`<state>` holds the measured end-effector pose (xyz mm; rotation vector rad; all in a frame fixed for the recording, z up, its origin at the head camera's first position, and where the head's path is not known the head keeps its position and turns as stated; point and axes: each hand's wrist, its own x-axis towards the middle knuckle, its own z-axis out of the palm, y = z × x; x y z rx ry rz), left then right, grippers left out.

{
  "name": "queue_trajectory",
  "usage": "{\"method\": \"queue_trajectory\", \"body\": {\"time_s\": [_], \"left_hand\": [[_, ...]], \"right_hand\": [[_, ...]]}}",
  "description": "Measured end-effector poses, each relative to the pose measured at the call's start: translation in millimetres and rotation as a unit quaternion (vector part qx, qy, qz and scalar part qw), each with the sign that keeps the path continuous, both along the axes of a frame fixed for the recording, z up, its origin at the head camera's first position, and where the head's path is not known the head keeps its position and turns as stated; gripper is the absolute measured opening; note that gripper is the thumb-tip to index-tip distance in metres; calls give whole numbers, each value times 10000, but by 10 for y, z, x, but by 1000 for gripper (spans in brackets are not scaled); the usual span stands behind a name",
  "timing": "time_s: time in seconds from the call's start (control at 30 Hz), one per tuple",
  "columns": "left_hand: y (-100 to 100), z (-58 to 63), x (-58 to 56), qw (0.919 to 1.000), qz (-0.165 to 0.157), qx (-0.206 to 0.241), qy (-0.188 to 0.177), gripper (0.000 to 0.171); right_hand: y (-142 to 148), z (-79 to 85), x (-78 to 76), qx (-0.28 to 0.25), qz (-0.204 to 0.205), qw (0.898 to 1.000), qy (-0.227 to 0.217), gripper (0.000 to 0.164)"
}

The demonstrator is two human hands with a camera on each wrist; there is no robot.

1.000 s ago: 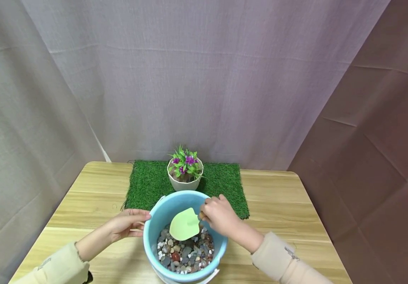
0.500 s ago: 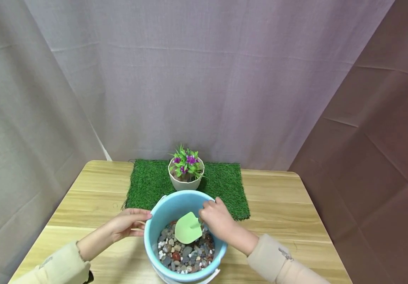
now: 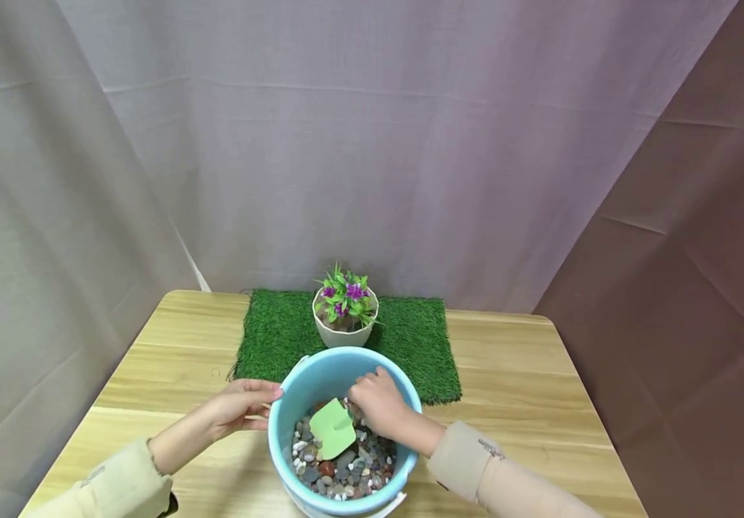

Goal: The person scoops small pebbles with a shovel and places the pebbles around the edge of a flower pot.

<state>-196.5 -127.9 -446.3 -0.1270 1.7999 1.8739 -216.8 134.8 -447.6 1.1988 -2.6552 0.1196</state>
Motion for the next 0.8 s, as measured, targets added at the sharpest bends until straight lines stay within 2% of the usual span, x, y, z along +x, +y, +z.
{"method": "queue_trajectory", "body": {"time_s": [0.13, 0.3, 0.53, 0.8], "left_hand": [[1, -21, -7, 10000, 44, 18, -34, 43], [9, -25, -13, 10000, 12, 67, -59, 41], [19, -48, -33, 9999, 58, 28, -101, 38], [4, -47, -27, 9998, 66, 75, -154, 41]], "right_hand": [[-29, 13, -57, -170, 121, 9997, -150, 29], [9, 44, -76, -182, 53, 9980, -611, 28], [34, 122, -30, -227, -98, 9944, -1024, 20], [120, 298, -73, -394, -45, 9855, -1647, 9]]}}
